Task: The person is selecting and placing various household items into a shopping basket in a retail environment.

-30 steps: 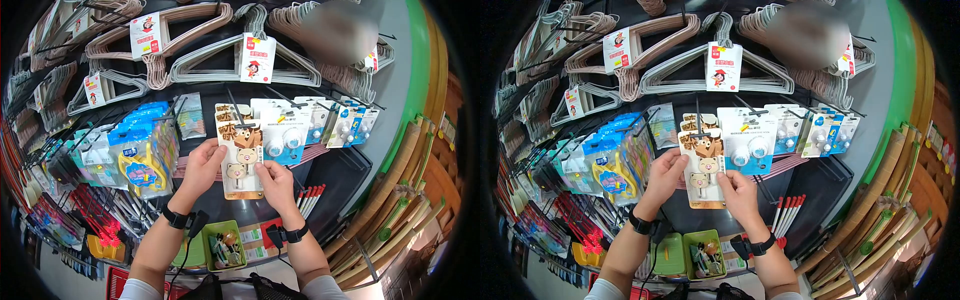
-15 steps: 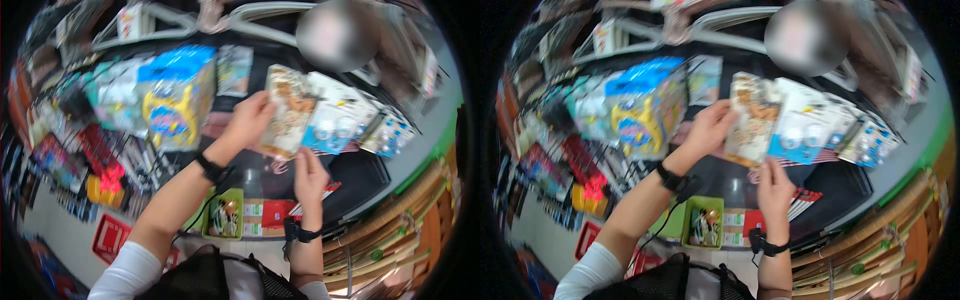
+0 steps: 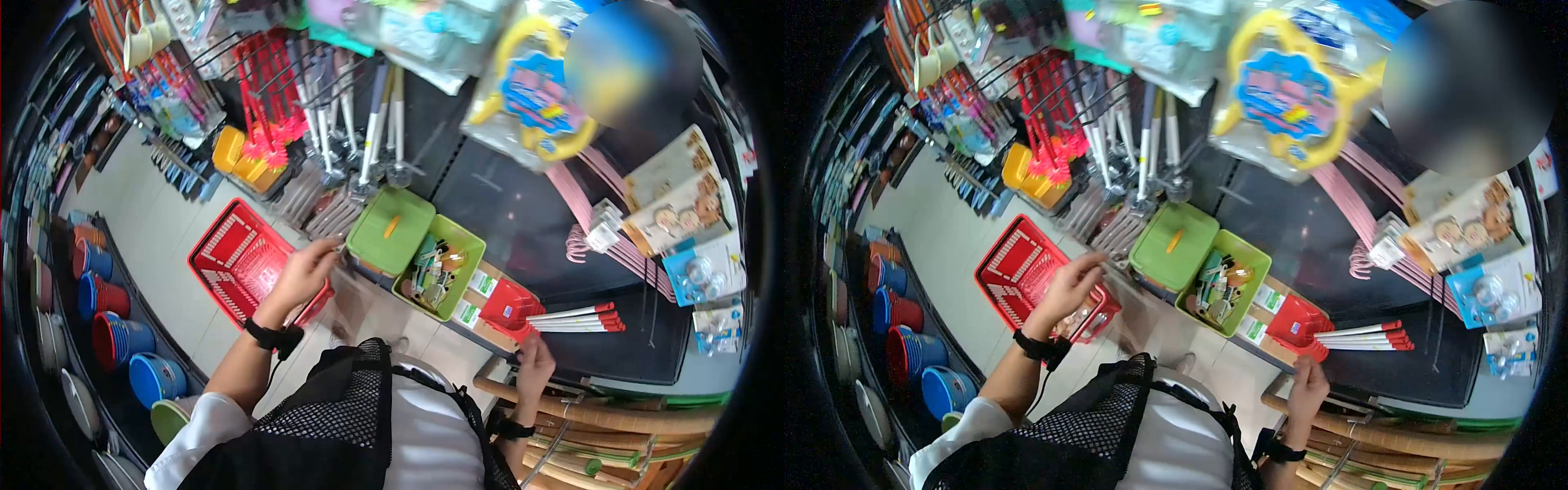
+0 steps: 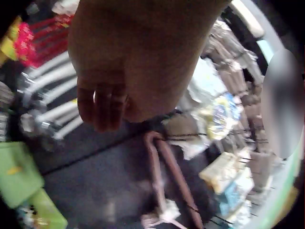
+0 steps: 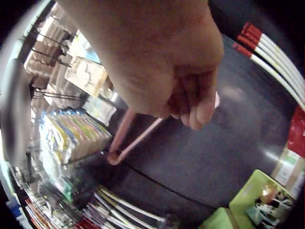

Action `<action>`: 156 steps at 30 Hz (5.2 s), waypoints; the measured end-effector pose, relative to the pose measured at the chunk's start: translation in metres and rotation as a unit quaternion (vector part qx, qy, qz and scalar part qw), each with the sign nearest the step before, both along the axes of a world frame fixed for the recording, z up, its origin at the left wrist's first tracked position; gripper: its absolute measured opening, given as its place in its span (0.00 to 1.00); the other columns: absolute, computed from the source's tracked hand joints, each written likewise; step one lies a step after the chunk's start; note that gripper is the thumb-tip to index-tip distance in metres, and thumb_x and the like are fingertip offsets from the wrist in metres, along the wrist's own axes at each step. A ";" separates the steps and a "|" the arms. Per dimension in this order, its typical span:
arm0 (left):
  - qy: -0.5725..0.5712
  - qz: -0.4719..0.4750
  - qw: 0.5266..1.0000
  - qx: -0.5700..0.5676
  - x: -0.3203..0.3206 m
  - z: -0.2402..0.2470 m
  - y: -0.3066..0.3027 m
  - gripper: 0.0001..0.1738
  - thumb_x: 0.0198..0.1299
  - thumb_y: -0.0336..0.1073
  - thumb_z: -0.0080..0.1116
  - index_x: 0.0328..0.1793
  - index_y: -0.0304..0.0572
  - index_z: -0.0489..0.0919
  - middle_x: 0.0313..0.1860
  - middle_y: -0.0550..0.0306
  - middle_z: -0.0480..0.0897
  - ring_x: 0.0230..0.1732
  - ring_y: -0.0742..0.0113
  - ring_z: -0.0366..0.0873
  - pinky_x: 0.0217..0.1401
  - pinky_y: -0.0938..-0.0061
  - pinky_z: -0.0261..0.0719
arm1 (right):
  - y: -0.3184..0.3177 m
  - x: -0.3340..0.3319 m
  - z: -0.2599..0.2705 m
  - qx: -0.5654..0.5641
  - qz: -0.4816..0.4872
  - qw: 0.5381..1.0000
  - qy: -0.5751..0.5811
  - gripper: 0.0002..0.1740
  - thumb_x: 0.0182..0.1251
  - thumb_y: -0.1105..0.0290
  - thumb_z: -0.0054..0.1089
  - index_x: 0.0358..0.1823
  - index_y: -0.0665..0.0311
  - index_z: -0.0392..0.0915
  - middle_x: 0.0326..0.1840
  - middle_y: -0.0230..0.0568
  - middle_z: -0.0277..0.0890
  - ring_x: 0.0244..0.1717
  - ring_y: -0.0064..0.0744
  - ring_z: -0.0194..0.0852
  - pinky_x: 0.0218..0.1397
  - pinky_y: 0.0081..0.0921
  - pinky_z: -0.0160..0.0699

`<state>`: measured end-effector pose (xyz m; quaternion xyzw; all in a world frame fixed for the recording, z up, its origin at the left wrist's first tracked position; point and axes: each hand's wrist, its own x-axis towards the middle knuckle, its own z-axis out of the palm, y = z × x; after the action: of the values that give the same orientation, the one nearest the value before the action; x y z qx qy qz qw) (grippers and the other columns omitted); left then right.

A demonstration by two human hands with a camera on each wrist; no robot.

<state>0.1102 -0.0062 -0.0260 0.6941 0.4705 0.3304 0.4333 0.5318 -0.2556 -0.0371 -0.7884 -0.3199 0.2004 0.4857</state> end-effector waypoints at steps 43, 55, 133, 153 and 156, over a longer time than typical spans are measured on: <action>0.343 -0.095 0.877 -0.322 -0.247 -0.363 -0.019 0.21 0.72 0.47 0.45 0.58 0.46 0.82 0.48 0.35 0.84 0.53 0.35 0.80 0.58 0.50 0.79 | 0.014 -0.188 -0.083 -0.395 0.202 0.896 -0.020 0.21 0.76 0.60 0.52 0.51 0.72 0.82 0.40 0.49 0.87 0.42 0.37 0.88 0.49 0.33 0.83; 0.153 0.020 0.974 -0.167 -0.252 -0.227 -0.029 0.08 0.60 0.28 0.55 0.39 0.35 0.83 0.33 0.44 0.85 0.33 0.50 0.85 0.38 0.62 0.82 | 0.043 -0.205 -0.088 -0.252 0.259 0.932 0.008 0.16 0.74 0.62 0.57 0.48 0.69 0.85 0.39 0.45 0.88 0.39 0.30 0.87 0.44 0.26 0.84; -0.227 -0.289 0.900 0.234 0.420 0.272 0.001 0.16 0.71 0.25 0.54 0.64 0.34 0.74 0.43 0.63 0.79 0.42 0.82 0.76 0.45 0.84 0.76 | 0.101 0.123 0.258 0.292 -0.022 0.947 -0.132 0.19 0.71 0.60 0.63 0.47 0.73 0.81 0.23 0.44 0.80 0.22 0.29 0.75 0.28 0.29 0.73; -0.109 -0.323 0.921 0.192 0.251 0.151 -0.052 0.18 0.67 0.25 0.58 0.63 0.35 0.75 0.53 0.51 0.82 0.53 0.64 0.81 0.55 0.73 0.78 | 0.051 0.052 0.141 0.288 -0.072 0.947 -0.124 0.20 0.71 0.69 0.62 0.61 0.70 0.77 0.52 0.55 0.84 0.51 0.37 0.86 0.55 0.29 0.81; -0.094 -0.279 0.947 0.127 0.178 0.075 -0.057 0.15 0.68 0.27 0.56 0.60 0.36 0.78 0.49 0.51 0.83 0.45 0.65 0.83 0.48 0.70 0.80 | 0.040 0.041 0.072 0.207 -0.041 0.971 -0.110 0.18 0.72 0.69 0.61 0.58 0.71 0.79 0.48 0.52 0.86 0.48 0.36 0.86 0.54 0.28 0.81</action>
<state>0.2884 -0.0631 0.0495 0.8130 0.1694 0.3168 0.4582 0.5727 -0.2154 0.0352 -0.7005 -0.3734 0.0220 0.6077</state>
